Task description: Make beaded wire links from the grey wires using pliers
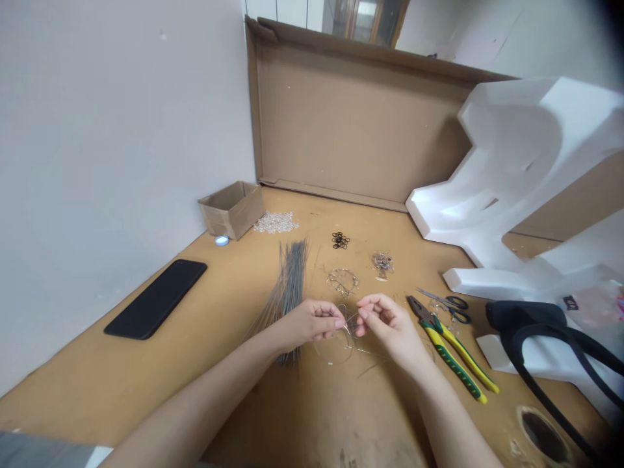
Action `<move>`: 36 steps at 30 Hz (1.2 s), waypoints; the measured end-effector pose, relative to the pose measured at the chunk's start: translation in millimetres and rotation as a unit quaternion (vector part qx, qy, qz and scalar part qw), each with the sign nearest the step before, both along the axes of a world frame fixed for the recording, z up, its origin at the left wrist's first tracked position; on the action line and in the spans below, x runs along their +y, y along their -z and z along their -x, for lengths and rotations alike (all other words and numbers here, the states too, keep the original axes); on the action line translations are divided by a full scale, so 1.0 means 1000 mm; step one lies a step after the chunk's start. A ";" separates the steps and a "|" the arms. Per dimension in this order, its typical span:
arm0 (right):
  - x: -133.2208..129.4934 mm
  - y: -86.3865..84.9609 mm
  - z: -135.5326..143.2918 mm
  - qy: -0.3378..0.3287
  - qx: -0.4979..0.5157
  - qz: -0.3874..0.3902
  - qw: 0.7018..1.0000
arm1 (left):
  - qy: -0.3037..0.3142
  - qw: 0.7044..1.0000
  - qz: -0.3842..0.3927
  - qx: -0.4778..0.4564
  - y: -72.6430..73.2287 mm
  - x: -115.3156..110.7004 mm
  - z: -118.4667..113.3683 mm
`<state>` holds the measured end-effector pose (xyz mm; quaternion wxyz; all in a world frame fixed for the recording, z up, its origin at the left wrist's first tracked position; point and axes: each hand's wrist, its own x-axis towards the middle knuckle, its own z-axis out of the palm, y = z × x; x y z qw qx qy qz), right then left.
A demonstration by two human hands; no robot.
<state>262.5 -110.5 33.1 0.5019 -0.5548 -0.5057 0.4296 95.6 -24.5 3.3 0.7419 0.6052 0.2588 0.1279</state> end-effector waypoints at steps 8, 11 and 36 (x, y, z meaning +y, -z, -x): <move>0.002 0.005 -0.001 -0.031 0.080 0.030 0.996 | -0.064 0.997 0.033 -0.034 -0.002 0.000 -0.002; 0.004 0.009 0.000 -0.026 0.068 0.038 0.997 | -0.069 0.996 0.036 -0.040 -0.004 0.000 -0.003; 0.001 0.004 0.004 0.017 -0.067 0.056 0.996 | -0.023 0.999 -0.045 0.012 0.001 -0.004 -0.003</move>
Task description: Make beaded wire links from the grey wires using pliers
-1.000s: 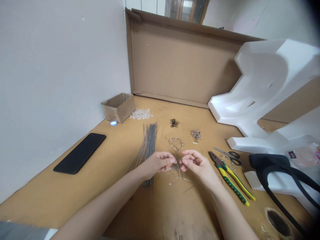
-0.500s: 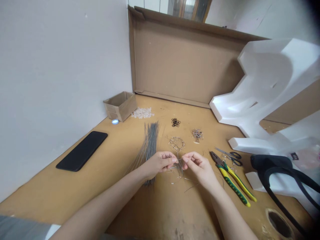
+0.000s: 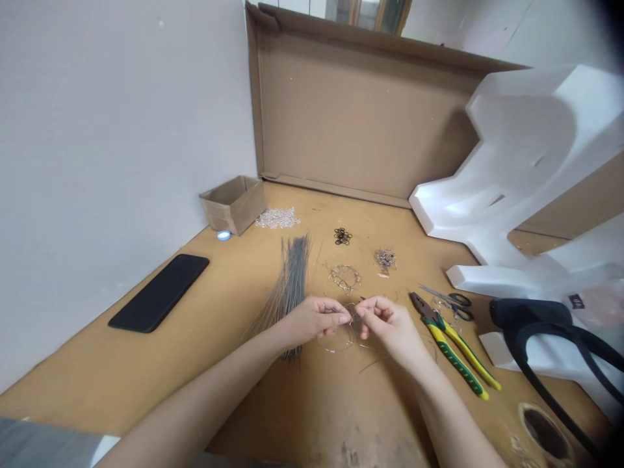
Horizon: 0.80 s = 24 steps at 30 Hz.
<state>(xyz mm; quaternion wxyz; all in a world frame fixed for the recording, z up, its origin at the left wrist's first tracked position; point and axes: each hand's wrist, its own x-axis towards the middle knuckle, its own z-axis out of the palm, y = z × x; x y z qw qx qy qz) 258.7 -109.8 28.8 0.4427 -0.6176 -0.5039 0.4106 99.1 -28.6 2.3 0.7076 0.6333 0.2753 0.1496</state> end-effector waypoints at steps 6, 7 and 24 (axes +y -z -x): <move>-0.001 -0.001 0.003 -0.001 0.015 0.010 1.000 | -0.003 1.000 0.027 -0.005 0.001 -0.001 -0.001; 0.000 -0.001 0.003 0.001 0.019 0.012 1.000 | 0.001 1.000 0.030 -0.007 0.001 -0.002 -0.001; 0.001 0.009 0.012 0.057 0.033 0.002 0.998 | -0.061 0.995 -0.082 -0.020 -0.003 -0.013 -0.007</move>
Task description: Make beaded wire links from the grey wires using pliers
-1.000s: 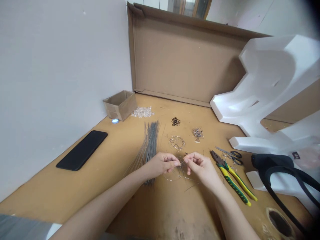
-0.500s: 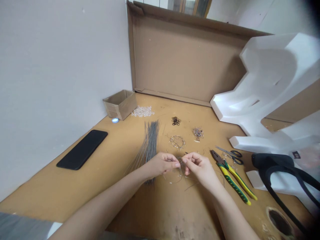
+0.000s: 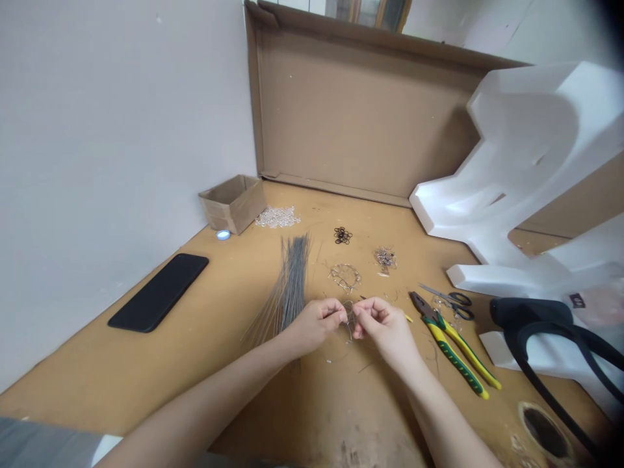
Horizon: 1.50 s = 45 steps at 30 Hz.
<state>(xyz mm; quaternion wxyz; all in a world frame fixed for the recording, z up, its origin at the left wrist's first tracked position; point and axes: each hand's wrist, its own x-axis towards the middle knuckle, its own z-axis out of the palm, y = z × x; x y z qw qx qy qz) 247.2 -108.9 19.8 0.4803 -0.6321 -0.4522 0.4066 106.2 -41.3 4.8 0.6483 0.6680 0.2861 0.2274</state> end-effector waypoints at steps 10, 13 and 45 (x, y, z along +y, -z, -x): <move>0.000 -0.004 -0.004 -0.030 0.007 -0.008 0.999 | 0.051 0.993 0.104 -0.013 -0.004 0.004 0.003; 0.002 -0.004 -0.007 -0.045 0.058 -0.003 0.997 | 0.003 0.995 0.100 -0.026 -0.005 0.006 0.003; 0.008 0.008 -0.002 -0.044 0.014 0.046 0.998 | -0.092 0.987 0.116 -0.058 0.004 0.011 0.001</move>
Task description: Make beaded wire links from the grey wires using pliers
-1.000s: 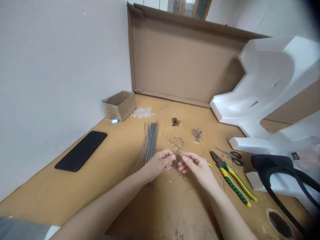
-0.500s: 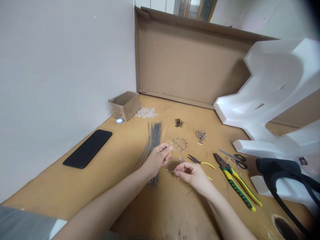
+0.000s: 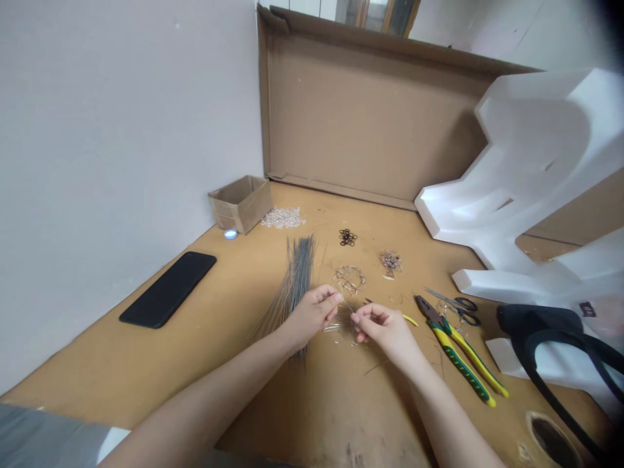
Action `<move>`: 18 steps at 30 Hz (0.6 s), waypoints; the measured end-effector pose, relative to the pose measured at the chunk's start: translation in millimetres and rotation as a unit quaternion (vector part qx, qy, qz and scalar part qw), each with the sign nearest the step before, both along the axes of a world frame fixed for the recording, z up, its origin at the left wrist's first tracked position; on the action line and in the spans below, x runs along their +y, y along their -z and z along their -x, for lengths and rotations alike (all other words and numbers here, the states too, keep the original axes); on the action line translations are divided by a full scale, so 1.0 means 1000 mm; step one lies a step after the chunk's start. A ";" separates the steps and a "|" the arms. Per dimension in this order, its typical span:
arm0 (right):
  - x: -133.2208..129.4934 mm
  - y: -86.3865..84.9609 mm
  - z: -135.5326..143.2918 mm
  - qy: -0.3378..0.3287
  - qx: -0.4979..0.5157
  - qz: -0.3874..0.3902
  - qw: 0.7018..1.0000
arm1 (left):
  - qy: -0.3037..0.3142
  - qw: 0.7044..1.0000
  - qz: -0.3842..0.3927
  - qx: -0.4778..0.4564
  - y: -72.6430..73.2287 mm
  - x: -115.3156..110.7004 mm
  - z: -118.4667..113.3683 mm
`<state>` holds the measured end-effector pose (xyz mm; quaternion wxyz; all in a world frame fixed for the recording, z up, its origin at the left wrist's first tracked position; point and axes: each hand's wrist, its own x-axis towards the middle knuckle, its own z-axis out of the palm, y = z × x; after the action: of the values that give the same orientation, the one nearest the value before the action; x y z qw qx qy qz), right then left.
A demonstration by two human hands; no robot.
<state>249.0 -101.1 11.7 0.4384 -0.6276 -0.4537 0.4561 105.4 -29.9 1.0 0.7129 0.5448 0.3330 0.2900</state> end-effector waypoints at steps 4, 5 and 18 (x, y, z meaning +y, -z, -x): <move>0.001 0.003 0.001 0.049 -0.063 -0.041 0.996 | 0.008 0.999 0.031 -0.005 0.006 -0.005 -0.005; 0.001 0.002 0.000 0.055 -0.074 -0.046 0.995 | 0.013 0.999 0.041 -0.013 0.007 -0.006 -0.006; 0.002 0.003 -0.016 -0.013 0.042 -0.027 0.999 | 0.083 0.993 0.073 -0.030 0.001 -0.005 0.000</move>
<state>265.4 -98.7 9.1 0.4679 -0.5900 -0.4553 0.4749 105.6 -34.7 -0.3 0.7818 0.5082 0.2854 0.2214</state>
